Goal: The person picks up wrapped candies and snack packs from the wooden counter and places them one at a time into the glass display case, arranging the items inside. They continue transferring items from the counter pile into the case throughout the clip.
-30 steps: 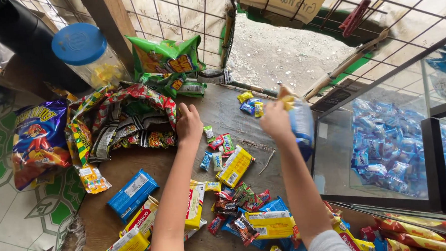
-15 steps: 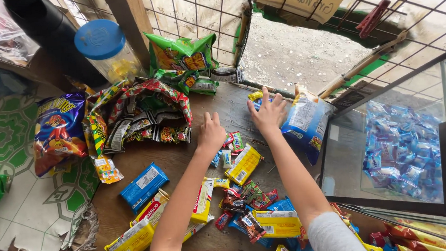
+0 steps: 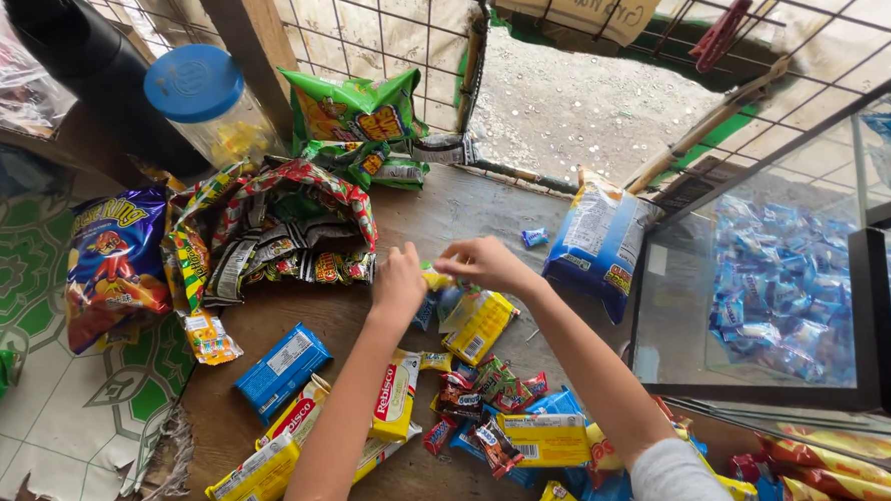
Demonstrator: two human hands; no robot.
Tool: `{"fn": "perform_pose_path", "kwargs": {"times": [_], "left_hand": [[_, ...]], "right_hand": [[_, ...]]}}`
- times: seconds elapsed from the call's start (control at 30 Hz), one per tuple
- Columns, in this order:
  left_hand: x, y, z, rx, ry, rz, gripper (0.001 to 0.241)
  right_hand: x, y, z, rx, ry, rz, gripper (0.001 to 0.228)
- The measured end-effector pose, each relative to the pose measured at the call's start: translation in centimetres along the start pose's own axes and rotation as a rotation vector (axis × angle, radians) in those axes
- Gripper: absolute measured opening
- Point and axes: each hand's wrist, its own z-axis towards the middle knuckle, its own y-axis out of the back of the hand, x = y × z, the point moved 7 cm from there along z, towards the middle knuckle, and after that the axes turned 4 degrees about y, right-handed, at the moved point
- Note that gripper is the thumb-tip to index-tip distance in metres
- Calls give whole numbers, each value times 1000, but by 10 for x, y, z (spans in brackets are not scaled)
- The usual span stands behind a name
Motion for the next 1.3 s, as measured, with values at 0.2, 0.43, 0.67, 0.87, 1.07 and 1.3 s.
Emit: {"fn": "perform_pose_path", "kwargs": {"times": [0.2, 0.43, 0.67, 0.87, 1.07, 1.3], "left_hand": [[27, 38, -29, 50, -73, -206, 30], [48, 38, -61, 446, 302, -1105, 24], [37, 27, -96, 315, 161, -817, 39], [-32, 77, -141, 139, -17, 2, 89], [-9, 50, -127, 114, -6, -18, 73], [-40, 92, -144, 16, -163, -152, 39]], "right_hand": [[-65, 54, -13, -397, -132, -972, 21], [-93, 23, -12, -211, -243, -957, 20], [34, -35, -22, 26, 150, -395, 89], [49, -81, -33, 255, 220, -570, 119], [-3, -115, -25, 132, 401, -283, 75], [39, -78, -63, 4, 478, -103, 44]]}}
